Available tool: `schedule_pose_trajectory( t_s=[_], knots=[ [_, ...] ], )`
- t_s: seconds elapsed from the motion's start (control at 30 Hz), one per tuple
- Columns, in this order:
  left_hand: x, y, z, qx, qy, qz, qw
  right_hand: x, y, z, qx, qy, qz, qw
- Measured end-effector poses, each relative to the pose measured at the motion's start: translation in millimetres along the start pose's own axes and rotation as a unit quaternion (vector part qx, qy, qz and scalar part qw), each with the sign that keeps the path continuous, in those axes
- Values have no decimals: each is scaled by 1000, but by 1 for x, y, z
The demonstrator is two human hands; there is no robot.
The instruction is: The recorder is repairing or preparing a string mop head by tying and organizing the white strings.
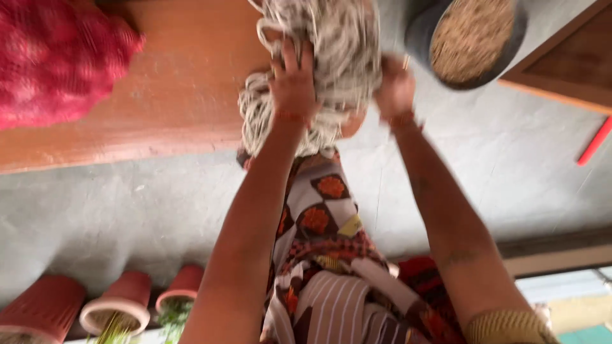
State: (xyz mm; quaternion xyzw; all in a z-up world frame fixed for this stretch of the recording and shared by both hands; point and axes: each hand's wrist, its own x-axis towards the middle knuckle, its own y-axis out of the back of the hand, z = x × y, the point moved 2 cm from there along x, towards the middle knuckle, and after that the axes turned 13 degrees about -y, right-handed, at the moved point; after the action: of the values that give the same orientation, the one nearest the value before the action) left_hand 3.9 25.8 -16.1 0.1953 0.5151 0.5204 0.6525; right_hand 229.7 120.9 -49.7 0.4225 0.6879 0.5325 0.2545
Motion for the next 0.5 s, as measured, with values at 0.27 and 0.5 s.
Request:
schedule_pose_trajectory(
  t_s=[0.27, 0.5],
  knots=[
    [-11, -6, 4, 9, 6, -40, 999, 43, -26, 0, -43, 18, 45, 998],
    [-12, 10, 9, -11, 20, -48, 999, 56, -36, 1, 53, -72, -14, 996]
  ],
)
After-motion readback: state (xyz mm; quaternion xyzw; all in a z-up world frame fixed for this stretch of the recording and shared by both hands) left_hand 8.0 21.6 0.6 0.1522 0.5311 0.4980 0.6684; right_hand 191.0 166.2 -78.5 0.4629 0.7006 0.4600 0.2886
